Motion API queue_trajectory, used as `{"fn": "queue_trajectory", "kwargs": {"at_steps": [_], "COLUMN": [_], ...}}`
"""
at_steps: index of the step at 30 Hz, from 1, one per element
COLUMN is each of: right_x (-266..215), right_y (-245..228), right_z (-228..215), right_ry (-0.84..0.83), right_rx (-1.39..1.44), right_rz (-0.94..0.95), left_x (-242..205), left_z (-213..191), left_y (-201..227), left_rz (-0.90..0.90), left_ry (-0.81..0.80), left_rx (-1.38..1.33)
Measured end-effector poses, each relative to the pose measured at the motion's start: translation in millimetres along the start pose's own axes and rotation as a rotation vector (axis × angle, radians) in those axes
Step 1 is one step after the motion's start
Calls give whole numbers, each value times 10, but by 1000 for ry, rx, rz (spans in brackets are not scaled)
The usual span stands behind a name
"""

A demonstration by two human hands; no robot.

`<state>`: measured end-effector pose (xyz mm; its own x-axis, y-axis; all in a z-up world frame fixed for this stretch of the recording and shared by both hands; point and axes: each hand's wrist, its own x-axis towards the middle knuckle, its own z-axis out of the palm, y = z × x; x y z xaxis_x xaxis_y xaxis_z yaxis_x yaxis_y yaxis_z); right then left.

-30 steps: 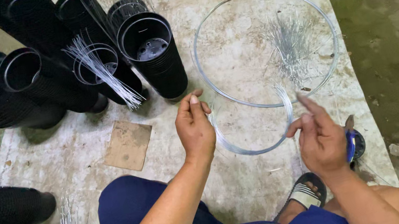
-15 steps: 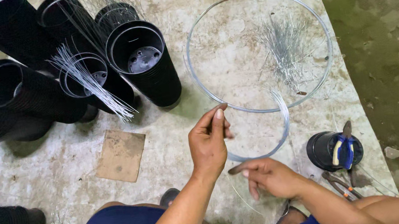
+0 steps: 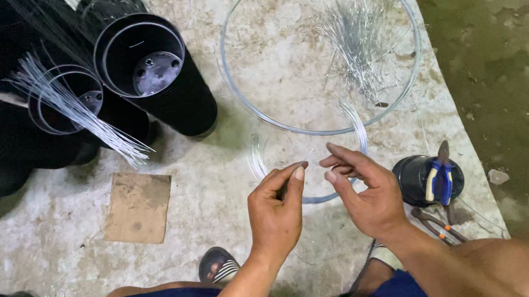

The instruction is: The person sits on the floor and assembles a circular wire frame by inserting thin metal wires into a larger ring. They use pliers to cut the wires and secure them into the frame, repeating the process for multiple wires.

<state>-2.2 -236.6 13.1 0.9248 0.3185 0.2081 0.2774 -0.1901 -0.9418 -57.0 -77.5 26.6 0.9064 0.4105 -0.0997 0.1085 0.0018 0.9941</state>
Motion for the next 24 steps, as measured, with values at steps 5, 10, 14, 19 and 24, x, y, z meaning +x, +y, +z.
{"fn": "queue_trajectory", "kwargs": {"at_steps": [5, 10, 14, 19, 24], "right_x": [39, 43, 23, -5, -233], "right_y": [-77, -44, -10, 47, 76], "right_z": [-33, -12, 7, 12, 225], "right_ry": [-19, -28, -51, -95, -346], "right_rx": [-52, -54, -61, 34, 65], "right_rz": [-13, 17, 32, 99, 96], "left_x": [-36, -25, -35, 11, 183], "left_z": [29, 35, 28, 31, -24], "left_y": [63, 55, 13, -114, -259], "left_rz": [60, 58, 51, 106, 5], "left_ry": [-41, -34, -40, -28, 97], "left_rx": [92, 105, 132, 38, -248]}}
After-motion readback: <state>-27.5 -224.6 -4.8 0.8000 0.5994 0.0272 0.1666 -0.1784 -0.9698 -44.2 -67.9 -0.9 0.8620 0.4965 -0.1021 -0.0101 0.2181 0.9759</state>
